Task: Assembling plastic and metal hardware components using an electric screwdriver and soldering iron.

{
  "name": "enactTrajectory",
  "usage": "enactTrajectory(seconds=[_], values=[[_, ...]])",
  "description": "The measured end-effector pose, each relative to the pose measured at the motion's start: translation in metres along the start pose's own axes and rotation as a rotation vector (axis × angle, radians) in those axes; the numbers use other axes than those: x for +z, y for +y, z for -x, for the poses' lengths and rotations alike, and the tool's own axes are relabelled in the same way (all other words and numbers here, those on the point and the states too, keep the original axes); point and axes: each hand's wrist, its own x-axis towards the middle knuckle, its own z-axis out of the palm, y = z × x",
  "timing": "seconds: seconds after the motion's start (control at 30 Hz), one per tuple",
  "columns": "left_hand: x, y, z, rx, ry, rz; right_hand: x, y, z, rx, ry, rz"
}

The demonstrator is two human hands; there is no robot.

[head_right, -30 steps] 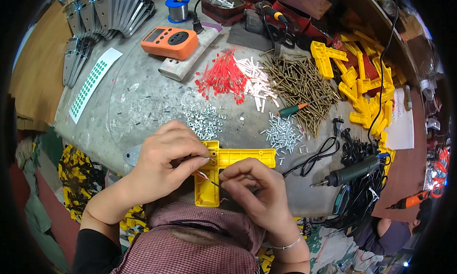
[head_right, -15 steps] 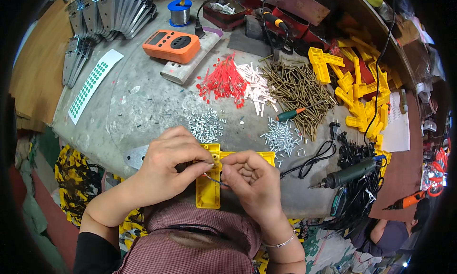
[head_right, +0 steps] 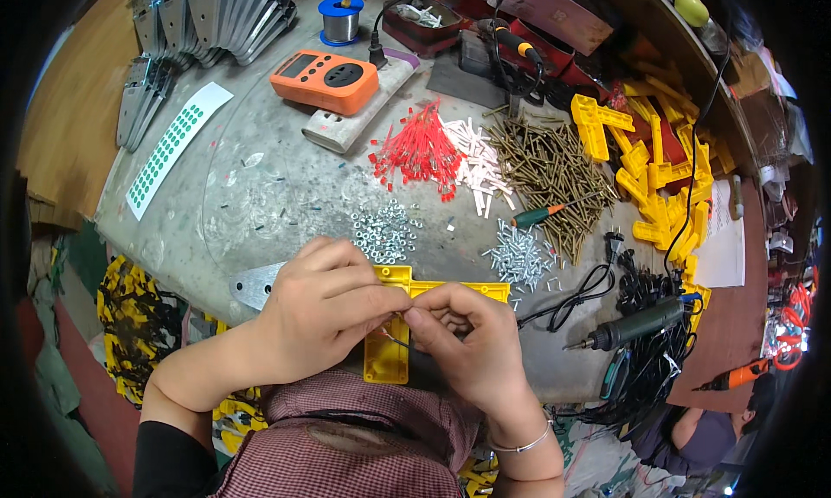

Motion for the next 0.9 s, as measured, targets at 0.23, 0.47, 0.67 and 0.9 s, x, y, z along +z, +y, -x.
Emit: enactTrajectory(seconds=[0.23,0.47,0.67,0.9], values=[[-0.001,-0.005,0.0,0.096,0.004,-0.009,-0.012,-0.004,-0.018,0.375,-0.342,-0.486],[-0.003,-0.005,-0.004,-0.103,-0.019,0.19,0.001,-0.006,-0.002,-0.524,0.045,0.585],[-0.004,-0.003,-0.006,-0.062,-0.039,0.113,-0.005,-0.012,-0.006,-0.217,-0.157,0.421],[-0.003,-0.006,-0.006,0.003,-0.055,0.114,-0.013,-0.016,-0.011,-0.216,-0.212,0.304]])
